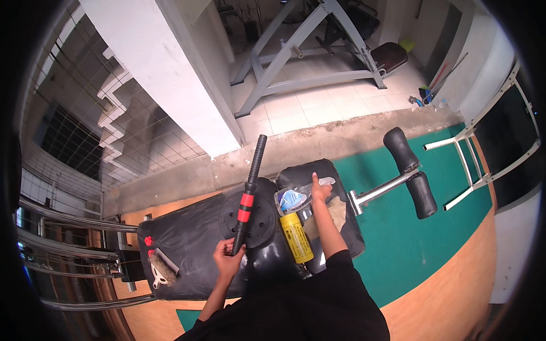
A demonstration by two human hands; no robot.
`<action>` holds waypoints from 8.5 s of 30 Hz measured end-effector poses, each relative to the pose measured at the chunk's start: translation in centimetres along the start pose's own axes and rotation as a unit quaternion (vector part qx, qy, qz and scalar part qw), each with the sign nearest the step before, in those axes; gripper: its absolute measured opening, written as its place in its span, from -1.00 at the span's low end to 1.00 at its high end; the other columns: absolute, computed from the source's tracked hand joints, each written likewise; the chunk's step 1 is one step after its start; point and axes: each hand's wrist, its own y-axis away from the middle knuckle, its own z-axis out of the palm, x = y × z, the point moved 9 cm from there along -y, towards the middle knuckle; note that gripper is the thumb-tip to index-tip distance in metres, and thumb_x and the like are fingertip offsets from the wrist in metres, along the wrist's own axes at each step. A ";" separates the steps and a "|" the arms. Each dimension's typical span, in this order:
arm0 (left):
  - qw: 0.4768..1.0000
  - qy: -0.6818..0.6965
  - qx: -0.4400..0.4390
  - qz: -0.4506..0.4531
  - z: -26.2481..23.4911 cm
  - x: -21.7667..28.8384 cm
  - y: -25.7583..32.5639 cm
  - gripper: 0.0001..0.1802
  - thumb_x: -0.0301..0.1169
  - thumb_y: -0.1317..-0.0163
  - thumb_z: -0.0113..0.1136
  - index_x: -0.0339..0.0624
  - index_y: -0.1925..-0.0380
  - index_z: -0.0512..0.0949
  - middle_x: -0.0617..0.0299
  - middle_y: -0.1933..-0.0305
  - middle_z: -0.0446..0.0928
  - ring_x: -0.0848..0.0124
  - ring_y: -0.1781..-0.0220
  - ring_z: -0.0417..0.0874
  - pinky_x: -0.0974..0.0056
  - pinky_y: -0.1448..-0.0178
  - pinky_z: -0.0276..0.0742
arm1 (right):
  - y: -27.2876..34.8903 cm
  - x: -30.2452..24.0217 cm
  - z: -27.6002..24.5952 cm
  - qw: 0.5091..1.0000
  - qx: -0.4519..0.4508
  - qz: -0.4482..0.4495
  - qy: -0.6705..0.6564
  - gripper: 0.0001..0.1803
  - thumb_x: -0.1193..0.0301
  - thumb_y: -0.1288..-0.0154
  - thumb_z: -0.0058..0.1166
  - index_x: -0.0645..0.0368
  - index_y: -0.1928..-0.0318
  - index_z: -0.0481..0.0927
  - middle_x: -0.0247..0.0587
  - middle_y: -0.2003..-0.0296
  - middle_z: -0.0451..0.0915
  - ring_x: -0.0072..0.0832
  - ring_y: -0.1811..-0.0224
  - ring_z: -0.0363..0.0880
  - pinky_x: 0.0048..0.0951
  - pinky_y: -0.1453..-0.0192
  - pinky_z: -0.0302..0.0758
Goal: The person wipes a weight plate with a cloth, then assembles a dumbbell by sliding weight plates onto a bar and securing them with collars. The completed dumbbell is placed on the floor.
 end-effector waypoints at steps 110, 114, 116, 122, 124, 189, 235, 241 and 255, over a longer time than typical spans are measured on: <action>0.979 0.084 -0.164 -0.081 -2.5 4.5 8.6 -0.63 -0.37 -0.17 0.24 -0.24 0.02 0.55 0.42 0.71 0.36 0.69 0.71 0.33 0.46 0.61 0.27 | 34.2 -15.7 -9.3 0.732 -0.245 -0.633 -0.061 -0.84 0.46 -0.06 0.25 0.29 0.43 0.55 -0.13 0.46 0.55 -0.22 0.35 0.47 -0.32 0.24 0.40; 0.977 0.106 -0.161 -0.089 -2.4 3.8 7.8 -0.70 -0.39 -0.18 0.23 -0.27 0.10 0.57 0.41 0.70 0.39 0.69 0.71 0.35 0.46 0.64 0.24 | 41.0 -12.5 -11.8 0.620 -0.281 -0.729 -0.066 -0.70 0.36 0.16 0.41 0.18 0.46 0.54 -0.24 0.43 0.52 -0.27 0.36 0.44 -0.33 0.27 0.40; 0.975 0.120 -0.166 -0.091 -2.3 4.2 7.6 -0.73 -0.40 -0.18 0.22 -0.27 0.13 0.58 0.42 0.70 0.39 0.69 0.72 0.34 0.47 0.64 0.24 | 41.5 -12.5 -12.2 0.588 -0.252 -0.765 -0.075 -0.63 0.33 0.25 0.46 0.14 0.47 0.51 -0.28 0.42 0.49 -0.28 0.37 0.43 -0.33 0.28 0.39; 0.967 0.161 -0.159 -0.114 -2.8 5.8 7.5 -0.67 -0.41 -0.18 0.23 -0.25 0.05 0.55 0.45 0.67 0.39 0.71 0.70 0.32 0.49 0.66 0.20 | 37.0 -16.5 -10.7 0.667 -0.130 -0.725 -0.109 -0.61 0.40 0.17 0.44 0.20 0.44 0.42 -0.18 0.41 0.45 -0.23 0.35 0.41 -0.28 0.29 0.35; 0.953 0.199 -0.181 -0.138 -2.7 6.2 8.5 -0.64 -0.41 -0.18 0.24 -0.25 0.01 0.52 0.46 0.63 0.42 0.72 0.69 0.32 0.51 0.64 0.20 | 32.2 -18.7 -10.0 0.731 -0.066 -0.673 -0.095 -0.64 0.41 0.09 0.40 0.26 0.40 0.43 -0.13 0.41 0.45 -0.19 0.34 0.41 -0.28 0.24 0.35; 0.962 0.076 -0.011 -0.262 -21.2 -9.9 16.9 -0.65 -0.38 -0.23 0.18 -0.37 0.04 0.49 0.40 0.67 0.35 0.64 0.71 0.39 0.46 0.62 0.38 | 42.1 -7.6 -2.7 0.753 -0.642 -0.131 0.065 -0.66 0.60 -0.01 0.25 0.28 0.14 0.51 -0.26 0.27 0.63 -0.56 0.26 0.59 -0.49 0.13 0.52; 0.722 0.547 -0.131 -0.403 -15.5 -14.1 12.7 -0.50 0.10 -0.39 -0.38 -0.07 0.02 0.24 0.40 0.67 0.21 0.67 0.77 0.12 0.53 0.71 0.05 | 46.1 9.5 4.2 0.620 -0.673 0.307 -0.262 -0.53 0.28 -0.35 -0.33 0.26 -0.15 0.38 -0.04 -0.13 0.43 -0.19 -0.15 0.41 -0.15 -0.28 0.31; 0.870 0.325 -0.216 -0.300 -14.2 -11.4 11.8 -0.54 0.00 -0.44 -0.42 -0.16 0.09 0.29 0.32 0.67 0.29 0.54 0.78 0.26 0.43 0.68 0.25 | 52.2 11.9 6.2 0.636 -0.724 0.260 -0.067 -0.40 -0.08 -0.37 -0.25 0.18 -0.10 0.40 -0.03 0.06 0.54 -0.32 0.02 0.52 -0.21 -0.07 0.47; 0.949 0.303 -0.046 -0.073 -22.2 -7.3 0.5 -0.45 0.05 -0.30 -0.03 -0.24 0.04 0.45 0.17 0.13 0.49 0.37 0.00 0.50 0.24 -0.15 0.37 | 50.3 6.6 3.4 0.544 -0.831 0.001 0.113 -0.47 0.16 -0.29 0.09 0.22 -0.12 0.32 -0.25 0.19 0.55 -0.53 0.22 0.53 -0.54 0.11 0.48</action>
